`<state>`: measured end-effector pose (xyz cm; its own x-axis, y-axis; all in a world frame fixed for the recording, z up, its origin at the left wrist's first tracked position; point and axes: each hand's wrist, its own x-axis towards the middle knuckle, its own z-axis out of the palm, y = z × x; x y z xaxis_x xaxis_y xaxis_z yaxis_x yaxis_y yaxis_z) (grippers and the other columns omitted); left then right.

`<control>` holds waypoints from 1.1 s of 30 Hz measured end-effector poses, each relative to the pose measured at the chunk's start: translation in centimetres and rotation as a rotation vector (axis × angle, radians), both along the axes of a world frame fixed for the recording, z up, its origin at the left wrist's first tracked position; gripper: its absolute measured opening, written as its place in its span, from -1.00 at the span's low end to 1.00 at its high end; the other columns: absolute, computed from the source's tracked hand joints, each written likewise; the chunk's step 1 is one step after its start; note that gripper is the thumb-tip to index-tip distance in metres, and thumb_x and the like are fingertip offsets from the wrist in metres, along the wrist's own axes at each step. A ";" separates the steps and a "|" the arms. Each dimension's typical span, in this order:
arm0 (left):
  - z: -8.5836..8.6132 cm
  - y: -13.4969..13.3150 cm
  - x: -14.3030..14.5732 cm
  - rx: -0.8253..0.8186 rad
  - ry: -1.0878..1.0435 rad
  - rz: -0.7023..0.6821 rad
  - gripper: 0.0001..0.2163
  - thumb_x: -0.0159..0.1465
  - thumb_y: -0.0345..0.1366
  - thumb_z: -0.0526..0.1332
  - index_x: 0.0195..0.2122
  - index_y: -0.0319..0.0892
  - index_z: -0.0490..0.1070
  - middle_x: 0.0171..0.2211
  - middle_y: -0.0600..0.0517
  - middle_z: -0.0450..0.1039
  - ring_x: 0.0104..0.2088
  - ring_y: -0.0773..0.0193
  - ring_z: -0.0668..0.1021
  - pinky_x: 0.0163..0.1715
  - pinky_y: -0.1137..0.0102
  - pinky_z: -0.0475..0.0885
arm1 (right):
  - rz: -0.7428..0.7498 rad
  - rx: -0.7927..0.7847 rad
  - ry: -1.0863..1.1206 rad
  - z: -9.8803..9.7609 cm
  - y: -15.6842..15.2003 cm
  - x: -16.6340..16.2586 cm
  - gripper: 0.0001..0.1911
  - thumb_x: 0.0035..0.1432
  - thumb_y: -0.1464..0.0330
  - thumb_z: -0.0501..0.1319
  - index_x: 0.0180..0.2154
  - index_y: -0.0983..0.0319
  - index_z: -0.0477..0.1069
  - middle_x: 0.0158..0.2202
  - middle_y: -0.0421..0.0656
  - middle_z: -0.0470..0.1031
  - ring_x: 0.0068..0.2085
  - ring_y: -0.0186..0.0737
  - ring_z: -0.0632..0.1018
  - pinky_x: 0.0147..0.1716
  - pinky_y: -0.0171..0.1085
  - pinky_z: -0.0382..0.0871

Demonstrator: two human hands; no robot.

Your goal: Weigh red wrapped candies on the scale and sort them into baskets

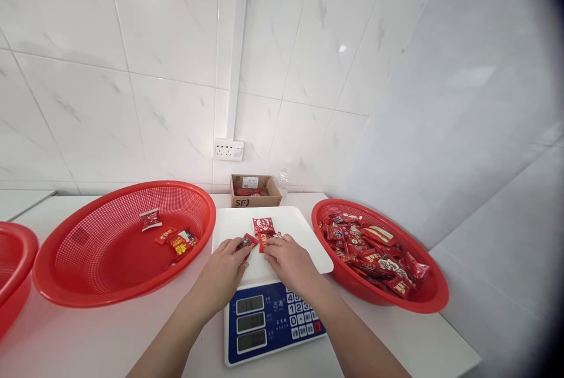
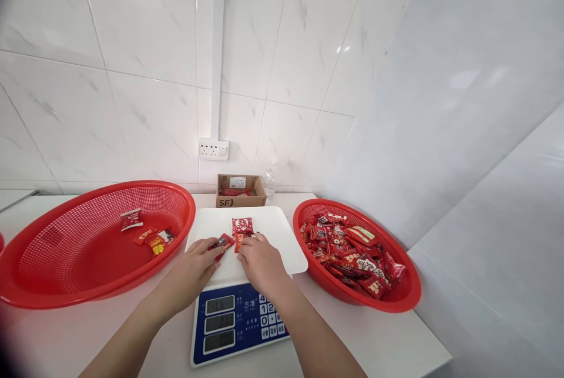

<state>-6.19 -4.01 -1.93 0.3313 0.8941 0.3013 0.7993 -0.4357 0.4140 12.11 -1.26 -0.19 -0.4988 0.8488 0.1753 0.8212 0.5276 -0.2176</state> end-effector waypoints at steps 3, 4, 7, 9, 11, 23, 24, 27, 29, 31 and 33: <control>0.2 -0.2 0.2 -0.037 0.033 0.006 -0.64 0.29 -0.35 -0.03 0.08 -0.14 0.31 0.06 -0.11 0.31 0.05 0.07 0.34 0.02 0.16 0.30 | -0.016 0.031 0.012 0.1 0.2 -0.3 -0.70 0.19 0.38 0.04 -0.08 0.13 0.41 -0.04 -0.17 0.45 -0.10 -0.09 0.34 -0.21 -0.19 0.29; 0.3 -0.2 0.3 -0.038 0.046 0.007 -0.65 0.30 -0.32 -0.04 0.09 -0.15 0.31 0.06 -0.12 0.32 0.04 0.06 0.34 0.02 0.16 0.29 | -0.021 0.038 0.006 0.1 0.2 -0.4 -0.69 0.18 0.38 0.04 -0.06 0.12 0.40 -0.04 -0.16 0.45 -0.11 -0.09 0.34 -0.23 -0.19 0.29; 0.4 -0.4 0.5 -0.026 0.086 -0.001 -0.64 0.32 -0.22 -0.05 0.09 -0.15 0.30 0.07 -0.13 0.31 0.06 0.05 0.33 0.04 0.14 0.26 | -0.017 0.031 -0.019 0.1 0.3 -0.6 -0.70 0.19 0.38 0.01 -0.10 0.12 0.44 -0.08 -0.14 0.47 -0.12 -0.08 0.34 -0.25 -0.20 0.28; 0.3 -0.4 0.6 -0.029 0.114 -0.004 -0.62 0.33 -0.19 -0.07 0.11 -0.16 0.28 0.09 -0.14 0.29 0.08 0.03 0.31 0.05 0.11 0.24 | -0.011 0.021 -0.021 0.1 0.2 -0.5 -0.69 0.20 0.39 0.00 -0.13 0.12 0.45 -0.08 -0.16 0.47 -0.12 -0.09 0.33 -0.23 -0.20 0.27; 0.2 -0.4 0.7 -0.036 0.135 -0.003 -0.60 0.34 -0.17 -0.08 0.13 -0.16 0.25 0.10 -0.15 0.27 0.09 0.03 0.29 0.05 0.10 0.23 | -0.009 0.016 -0.019 0.1 0.1 -0.3 -0.68 0.20 0.40 -0.01 -0.13 0.13 0.46 -0.06 -0.19 0.47 -0.11 -0.11 0.33 -0.21 -0.21 0.26; -0.9 -0.2 0.9 0.089 0.187 0.024 -0.58 0.33 -0.08 -0.09 0.13 -0.12 0.25 0.12 -0.10 0.29 0.10 0.02 0.29 0.07 0.06 0.21 | -0.166 0.008 0.053 0.5 0.4 1.7 -0.66 0.20 0.33 0.03 -0.02 0.13 0.40 0.00 -0.14 0.41 -0.03 -0.11 0.34 -0.10 -0.21 0.24; -1.0 -0.2 0.9 0.101 0.187 0.030 -0.58 0.33 -0.08 -0.09 0.11 -0.11 0.27 0.12 -0.10 0.29 0.10 0.02 0.29 0.07 0.05 0.20 | -0.201 0.006 0.046 0.4 0.6 2.0 -0.66 0.19 0.33 0.03 -0.01 0.14 0.40 -0.01 -0.12 0.41 -0.02 -0.09 0.34 -0.10 -0.20 0.24; -1.1 -0.1 0.9 0.097 0.199 0.037 -0.59 0.32 -0.09 -0.07 0.10 -0.12 0.28 0.12 -0.09 0.30 0.11 0.00 0.29 0.07 0.02 0.19 | -0.220 -0.025 0.022 0.3 1.0 2.6 -0.66 0.19 0.34 0.03 -0.03 0.13 0.41 -0.08 -0.12 0.45 -0.05 -0.08 0.36 -0.11 -0.19 0.25; -1.1 -0.1 1.0 0.082 0.205 0.032 -0.59 0.32 -0.09 -0.07 0.11 -0.12 0.27 0.13 -0.10 0.28 0.12 0.00 0.28 0.08 0.01 0.18 | -0.193 -0.041 0.019 0.0 1.2 2.8 -0.66 0.19 0.36 0.02 -0.05 0.11 0.43 -0.11 -0.13 0.47 -0.06 -0.10 0.37 -0.11 -0.20 0.24; -1.0 -0.2 1.0 0.076 0.207 0.028 -0.59 0.32 -0.09 -0.06 0.13 -0.10 0.25 0.15 -0.08 0.27 0.13 -0.01 0.27 0.09 0.01 0.17 | -0.166 -0.045 0.030 -0.1 1.4 2.9 -0.65 0.18 0.39 0.01 -0.06 0.11 0.44 -0.10 -0.14 0.47 -0.06 -0.11 0.37 -0.08 -0.22 0.22; -0.9 -0.2 1.0 0.069 0.213 0.027 -0.59 0.32 -0.08 -0.06 0.13 -0.09 0.24 0.16 -0.07 0.25 0.14 -0.01 0.27 0.09 0.00 0.17 | -0.152 -0.049 0.048 -0.2 1.4 2.9 -0.64 0.18 0.41 0.00 -0.06 0.11 0.45 -0.08 -0.15 0.46 -0.05 -0.12 0.37 -0.06 -0.22 0.22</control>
<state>-5.21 -4.21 -2.82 0.3699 0.8835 0.2875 0.8774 -0.4340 0.2047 15.00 0.17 -0.40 -0.3563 0.9219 0.1523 0.8786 0.3860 -0.2811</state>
